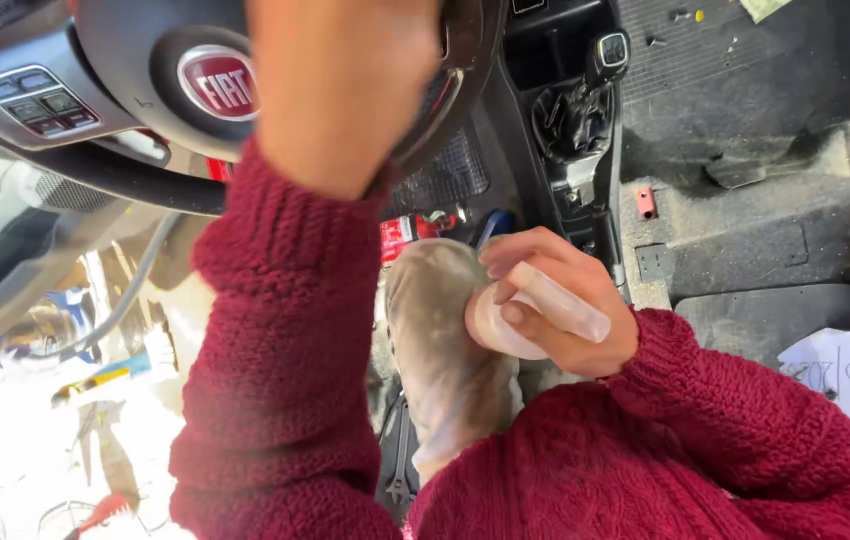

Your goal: The person cleans the interior of a car, starting with the steering wheel. They spray a cleaning solution from a bottle and scrub the steering wheel with a brush. The person then moves to the floor mat near the pedals, spraying and scrubbing that area as well.

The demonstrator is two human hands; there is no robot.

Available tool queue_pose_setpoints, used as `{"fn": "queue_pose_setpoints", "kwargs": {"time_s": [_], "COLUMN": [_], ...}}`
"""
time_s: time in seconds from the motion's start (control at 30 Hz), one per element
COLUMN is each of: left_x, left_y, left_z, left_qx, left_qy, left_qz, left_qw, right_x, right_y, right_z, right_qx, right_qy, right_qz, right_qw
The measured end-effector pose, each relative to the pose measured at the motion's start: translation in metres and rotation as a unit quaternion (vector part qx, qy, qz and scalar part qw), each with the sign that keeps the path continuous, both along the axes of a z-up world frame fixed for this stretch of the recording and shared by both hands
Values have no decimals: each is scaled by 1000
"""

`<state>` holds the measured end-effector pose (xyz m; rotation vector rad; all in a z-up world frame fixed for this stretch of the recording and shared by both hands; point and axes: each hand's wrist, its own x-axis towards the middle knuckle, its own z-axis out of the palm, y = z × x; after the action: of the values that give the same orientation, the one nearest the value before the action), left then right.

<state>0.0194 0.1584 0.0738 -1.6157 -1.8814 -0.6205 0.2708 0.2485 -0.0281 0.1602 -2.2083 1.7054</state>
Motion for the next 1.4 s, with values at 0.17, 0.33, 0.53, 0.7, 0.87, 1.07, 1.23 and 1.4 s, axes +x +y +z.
{"fn": "queue_pose_setpoints", "kwargs": {"time_s": [0.17,0.33,0.53,0.7,0.87,1.07,1.23,1.4], "left_x": [60,55,52,66,72,76,77,72], "left_y": [-4,19,22,21,30,23,18,12], "left_z": [16,-63,-91,-79,-89,-87,-89,-111], "left_qx": [116,272,336,291,368,380,323,330], "left_qy": [-493,-380,-352,-418,-462,-449,-309,-420], "left_qz": [-5,-88,-197,-183,-234,-233,-57,-37], "left_qw": [863,880,851,841,772,774,893,844], "right_x": [8,30,35,38,37,39,44,45], "right_y": [-1,1,-7,-6,4,10,12,11], "right_z": [-7,-8,-12,-17,-3,8,4,1], "right_qx": [68,69,44,22,26,66,40,29], "right_qy": [32,-38,-92,-117,-113,-78,-96,-97], "right_qz": [-64,-139,-141,-154,-181,-183,-189,-176], "right_qw": [995,987,985,981,977,978,976,979]}}
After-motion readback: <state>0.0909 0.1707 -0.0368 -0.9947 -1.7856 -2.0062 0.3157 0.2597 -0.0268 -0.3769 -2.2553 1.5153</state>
